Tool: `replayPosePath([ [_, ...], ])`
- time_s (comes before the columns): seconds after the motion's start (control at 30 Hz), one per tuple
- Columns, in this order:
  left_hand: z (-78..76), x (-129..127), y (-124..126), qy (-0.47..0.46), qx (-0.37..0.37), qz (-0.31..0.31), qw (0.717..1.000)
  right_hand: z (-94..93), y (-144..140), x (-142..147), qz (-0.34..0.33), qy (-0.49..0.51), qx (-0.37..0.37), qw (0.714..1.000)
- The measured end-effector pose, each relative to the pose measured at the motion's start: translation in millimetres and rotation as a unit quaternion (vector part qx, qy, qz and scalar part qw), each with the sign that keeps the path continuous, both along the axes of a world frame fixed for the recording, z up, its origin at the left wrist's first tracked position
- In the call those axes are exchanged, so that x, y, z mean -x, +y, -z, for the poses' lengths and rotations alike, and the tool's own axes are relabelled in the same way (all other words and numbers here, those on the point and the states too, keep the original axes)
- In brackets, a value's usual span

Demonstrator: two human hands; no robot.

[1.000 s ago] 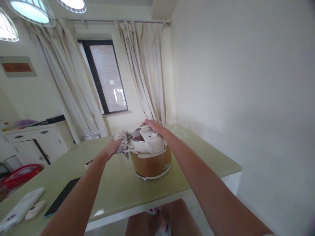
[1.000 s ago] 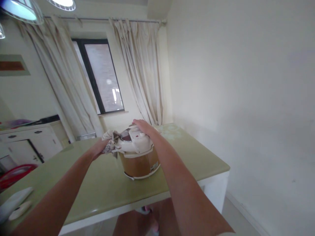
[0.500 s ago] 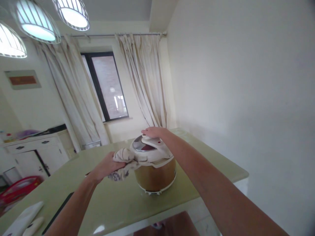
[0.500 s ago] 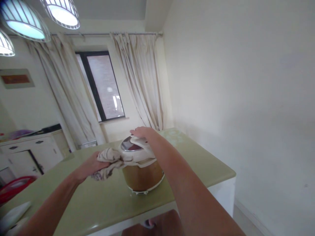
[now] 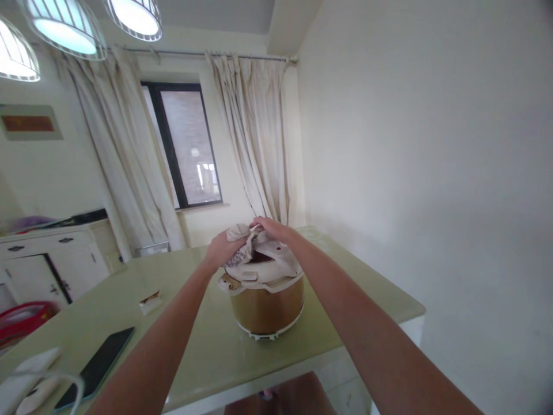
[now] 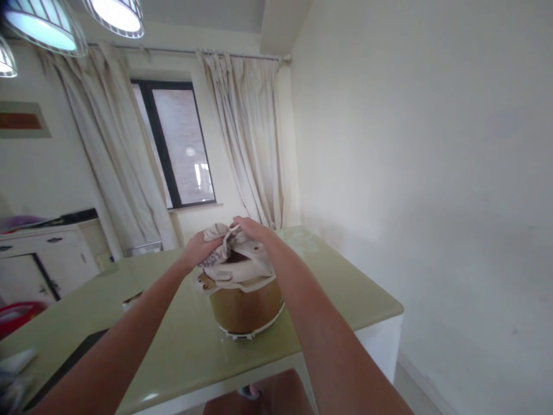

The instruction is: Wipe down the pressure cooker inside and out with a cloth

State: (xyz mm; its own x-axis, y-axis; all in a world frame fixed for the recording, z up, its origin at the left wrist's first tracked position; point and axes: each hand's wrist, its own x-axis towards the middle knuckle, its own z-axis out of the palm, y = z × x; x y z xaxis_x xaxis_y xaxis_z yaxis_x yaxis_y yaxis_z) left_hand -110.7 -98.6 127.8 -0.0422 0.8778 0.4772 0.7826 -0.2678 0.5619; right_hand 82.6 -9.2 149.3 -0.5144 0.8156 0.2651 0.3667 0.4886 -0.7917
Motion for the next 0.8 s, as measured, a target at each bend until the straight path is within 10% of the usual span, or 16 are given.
replayPosePath([
  [0.13,-13.1,-29.5,-35.2,0.128,0.002,-0.06,0.99,1.3,3.0,-4.5,-0.025,0.139,0.113,0.984],
  [0.27,5.4,-62.5,-81.2,0.208,-0.09,0.02,0.974,4.7,8.8,-3.4,-0.016,0.126,0.1,0.987],
  [0.53,152.7,-89.7,-77.8,0.314,-0.505,0.102,0.797,11.1,12.0,-0.7,-0.021,0.039,-0.056,0.997],
  [0.8,217.9,-16.0,-74.6,0.325,-0.464,0.125,0.815,5.2,1.0,-2.3,-0.01,0.008,-0.055,0.998],
])
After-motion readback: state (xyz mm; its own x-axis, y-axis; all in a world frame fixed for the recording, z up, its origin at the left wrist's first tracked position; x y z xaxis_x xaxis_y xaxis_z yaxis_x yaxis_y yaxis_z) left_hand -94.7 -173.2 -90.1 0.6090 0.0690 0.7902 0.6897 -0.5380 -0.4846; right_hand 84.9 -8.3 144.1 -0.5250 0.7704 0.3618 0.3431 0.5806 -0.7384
